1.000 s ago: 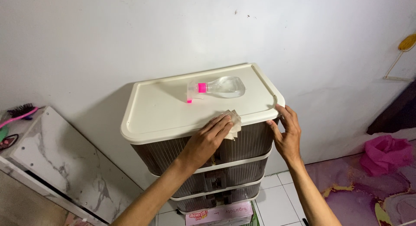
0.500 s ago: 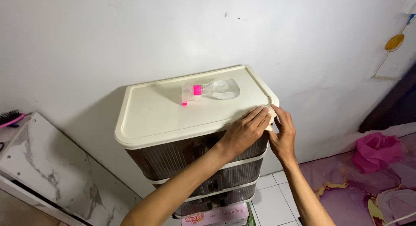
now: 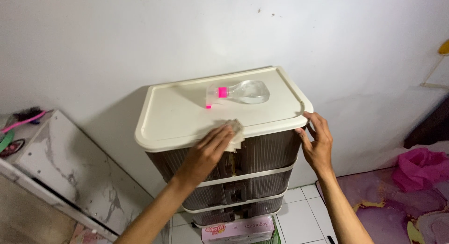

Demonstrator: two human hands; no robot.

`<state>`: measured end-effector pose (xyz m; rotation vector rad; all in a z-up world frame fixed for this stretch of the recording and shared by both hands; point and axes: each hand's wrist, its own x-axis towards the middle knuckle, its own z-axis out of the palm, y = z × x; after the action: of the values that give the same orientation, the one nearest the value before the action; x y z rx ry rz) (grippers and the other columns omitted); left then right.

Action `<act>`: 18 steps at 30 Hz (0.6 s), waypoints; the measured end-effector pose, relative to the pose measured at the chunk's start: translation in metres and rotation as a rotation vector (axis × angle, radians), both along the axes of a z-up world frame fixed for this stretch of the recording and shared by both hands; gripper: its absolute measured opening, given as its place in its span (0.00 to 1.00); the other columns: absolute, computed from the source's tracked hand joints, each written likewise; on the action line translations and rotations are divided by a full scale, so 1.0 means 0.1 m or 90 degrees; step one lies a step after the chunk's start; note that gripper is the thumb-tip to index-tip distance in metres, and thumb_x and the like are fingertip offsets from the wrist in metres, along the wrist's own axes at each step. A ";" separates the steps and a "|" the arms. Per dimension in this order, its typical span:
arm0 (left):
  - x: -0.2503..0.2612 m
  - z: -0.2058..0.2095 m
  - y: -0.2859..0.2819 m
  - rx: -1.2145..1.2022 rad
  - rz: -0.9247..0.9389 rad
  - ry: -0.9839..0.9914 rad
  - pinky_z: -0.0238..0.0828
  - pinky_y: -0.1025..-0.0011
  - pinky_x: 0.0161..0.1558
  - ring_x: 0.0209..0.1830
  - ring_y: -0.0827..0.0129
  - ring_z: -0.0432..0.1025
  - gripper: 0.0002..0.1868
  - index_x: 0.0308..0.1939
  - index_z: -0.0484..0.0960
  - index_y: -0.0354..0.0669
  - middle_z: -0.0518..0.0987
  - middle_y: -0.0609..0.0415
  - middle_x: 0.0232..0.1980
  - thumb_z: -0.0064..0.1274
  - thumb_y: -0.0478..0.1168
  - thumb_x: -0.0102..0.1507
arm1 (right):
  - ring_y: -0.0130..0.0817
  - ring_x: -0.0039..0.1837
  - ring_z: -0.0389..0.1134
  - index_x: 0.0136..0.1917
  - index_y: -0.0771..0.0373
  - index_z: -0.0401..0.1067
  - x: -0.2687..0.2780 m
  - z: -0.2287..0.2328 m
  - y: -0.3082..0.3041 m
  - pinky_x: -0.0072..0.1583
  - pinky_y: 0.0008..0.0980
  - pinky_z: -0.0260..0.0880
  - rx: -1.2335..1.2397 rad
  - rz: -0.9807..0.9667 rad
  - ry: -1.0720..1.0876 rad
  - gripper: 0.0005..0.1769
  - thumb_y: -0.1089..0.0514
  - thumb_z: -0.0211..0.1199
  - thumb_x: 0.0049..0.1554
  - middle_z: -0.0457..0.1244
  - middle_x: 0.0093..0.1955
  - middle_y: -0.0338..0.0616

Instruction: The recorder cleans the top of a plastic cabinet using a spray and a cloth, then proceeds to organize the medicine and beauty bottles stored inside.

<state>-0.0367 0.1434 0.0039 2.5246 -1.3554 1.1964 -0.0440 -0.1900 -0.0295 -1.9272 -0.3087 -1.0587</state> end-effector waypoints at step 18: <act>-0.03 0.01 -1.37 -0.154 -0.040 0.023 0.63 0.61 0.76 0.73 0.54 0.69 0.22 0.63 0.78 0.28 0.76 0.39 0.69 0.56 0.29 0.65 | 0.46 0.70 0.67 0.72 0.65 0.67 0.00 -0.05 -0.02 0.67 0.40 0.75 -0.027 -0.045 0.001 0.24 0.62 0.64 0.65 0.60 0.69 0.55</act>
<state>-0.0394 0.0060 0.0048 2.3091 -1.1911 1.2145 -0.0438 -0.1922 -0.0343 -1.9889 -0.2657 -1.1037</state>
